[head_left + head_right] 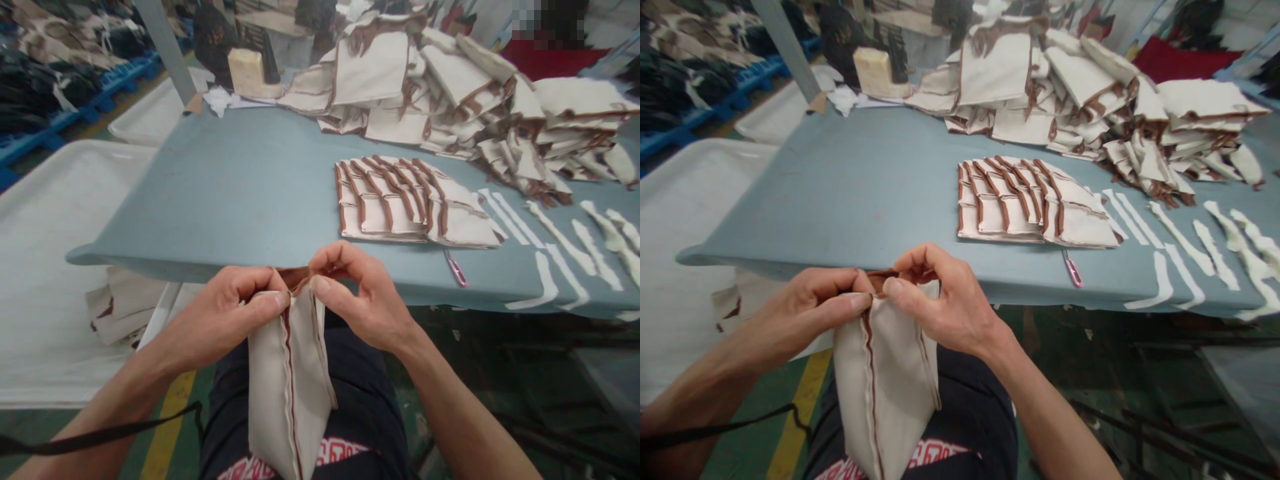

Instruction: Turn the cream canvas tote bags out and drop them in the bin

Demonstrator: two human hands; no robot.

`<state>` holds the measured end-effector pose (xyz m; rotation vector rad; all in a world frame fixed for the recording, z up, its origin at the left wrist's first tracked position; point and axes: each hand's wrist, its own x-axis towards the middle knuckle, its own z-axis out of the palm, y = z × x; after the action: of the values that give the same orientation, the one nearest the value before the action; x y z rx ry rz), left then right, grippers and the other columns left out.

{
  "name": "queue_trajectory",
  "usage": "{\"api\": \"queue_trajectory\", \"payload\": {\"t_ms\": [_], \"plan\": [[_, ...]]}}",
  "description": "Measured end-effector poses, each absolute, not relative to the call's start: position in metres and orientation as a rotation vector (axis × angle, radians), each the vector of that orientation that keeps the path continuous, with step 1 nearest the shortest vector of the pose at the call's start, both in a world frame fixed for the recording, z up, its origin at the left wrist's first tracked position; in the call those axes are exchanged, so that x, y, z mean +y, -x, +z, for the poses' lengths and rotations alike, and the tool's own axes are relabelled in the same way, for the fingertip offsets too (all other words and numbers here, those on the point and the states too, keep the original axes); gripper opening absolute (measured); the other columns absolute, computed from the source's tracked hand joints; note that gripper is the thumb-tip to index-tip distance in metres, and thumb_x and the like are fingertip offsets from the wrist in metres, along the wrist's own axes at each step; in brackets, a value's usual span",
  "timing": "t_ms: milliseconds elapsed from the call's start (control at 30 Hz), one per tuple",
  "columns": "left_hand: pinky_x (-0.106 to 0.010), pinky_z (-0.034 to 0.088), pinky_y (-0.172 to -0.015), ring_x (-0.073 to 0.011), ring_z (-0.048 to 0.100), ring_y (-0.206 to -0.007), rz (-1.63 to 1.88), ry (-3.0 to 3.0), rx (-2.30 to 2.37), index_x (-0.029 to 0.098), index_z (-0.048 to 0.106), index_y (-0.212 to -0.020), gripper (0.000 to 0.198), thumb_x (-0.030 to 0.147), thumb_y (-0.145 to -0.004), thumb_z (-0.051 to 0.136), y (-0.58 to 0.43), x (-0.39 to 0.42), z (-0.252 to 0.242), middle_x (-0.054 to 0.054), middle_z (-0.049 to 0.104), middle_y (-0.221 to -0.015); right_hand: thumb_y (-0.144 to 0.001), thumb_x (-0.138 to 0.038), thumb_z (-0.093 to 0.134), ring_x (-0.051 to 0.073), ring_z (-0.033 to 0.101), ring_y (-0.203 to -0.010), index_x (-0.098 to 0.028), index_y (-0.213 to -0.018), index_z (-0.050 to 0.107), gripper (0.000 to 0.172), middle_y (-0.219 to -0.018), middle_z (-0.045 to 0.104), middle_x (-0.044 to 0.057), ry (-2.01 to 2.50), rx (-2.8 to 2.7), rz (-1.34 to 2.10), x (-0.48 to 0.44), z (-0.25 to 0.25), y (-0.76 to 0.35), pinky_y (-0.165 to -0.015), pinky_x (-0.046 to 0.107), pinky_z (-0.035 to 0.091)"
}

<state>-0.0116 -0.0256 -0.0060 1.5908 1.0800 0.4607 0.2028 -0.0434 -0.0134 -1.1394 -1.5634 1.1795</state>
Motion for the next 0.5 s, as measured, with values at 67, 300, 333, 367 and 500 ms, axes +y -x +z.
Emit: {"api": "queue_trajectory", "payload": {"t_ms": [67,300,333,367,500], "plan": [[-0.022,0.034,-0.055,-0.0138,0.045,-0.061,0.458,-1.652,1.090,0.018,0.060,-0.066,0.039,0.048,-0.091,0.057,0.015,-0.025,-0.007,0.003,0.054,-0.063,-0.089,-0.039,0.070,0.018,0.067,-0.090,-0.020,-0.099,0.064,0.022,-0.097,0.073,0.004,1.129,-1.633,1.163,-0.045,-0.021,-0.200,-0.087,0.034,0.052],[-0.022,0.044,-0.061,-0.0163,0.059,-0.067,0.449,-1.781,1.086,0.019,0.072,-0.077,0.038,0.046,-0.098,0.056,0.026,-0.024,-0.003,0.001,0.069,-0.072,-0.090,-0.041,0.070,0.019,0.061,-0.081,-0.022,-0.088,0.061,0.021,-0.087,0.068,0.003,1.335,-1.563,0.961,-0.070,-0.032,-0.181,-0.079,0.034,0.049],[-0.022,0.046,-0.063,-0.0161,0.061,-0.069,0.479,-1.787,1.077,0.019,0.073,-0.079,0.036,0.045,-0.099,0.057,0.026,-0.024,-0.003,0.002,0.070,-0.073,-0.090,-0.041,0.069,0.019,0.061,-0.079,-0.022,-0.087,0.060,0.021,-0.085,0.068,0.002,1.352,-1.559,1.007,-0.074,-0.031,-0.178,-0.077,0.033,0.049],[-0.021,0.046,-0.065,-0.0157,0.062,-0.070,0.510,-1.794,1.066,0.020,0.074,-0.081,0.034,0.043,-0.099,0.058,0.026,-0.023,-0.003,0.002,0.071,-0.074,-0.090,-0.041,0.069,0.018,0.062,-0.078,-0.022,-0.086,0.060,0.021,-0.084,0.069,0.001,1.371,-1.579,1.057,-0.077,-0.030,-0.175,-0.076,0.033,0.048],[-0.020,0.046,-0.063,-0.0143,0.061,-0.067,0.605,-1.782,1.070,0.020,0.074,-0.081,0.032,0.040,-0.100,0.057,0.026,-0.022,-0.005,0.004,0.071,-0.072,-0.084,-0.038,0.074,0.020,0.068,-0.080,-0.022,-0.089,0.063,0.020,-0.087,0.074,0.001,1.511,-1.770,0.869,-0.088,-0.029,-0.163,-0.073,0.031,0.044]]}}
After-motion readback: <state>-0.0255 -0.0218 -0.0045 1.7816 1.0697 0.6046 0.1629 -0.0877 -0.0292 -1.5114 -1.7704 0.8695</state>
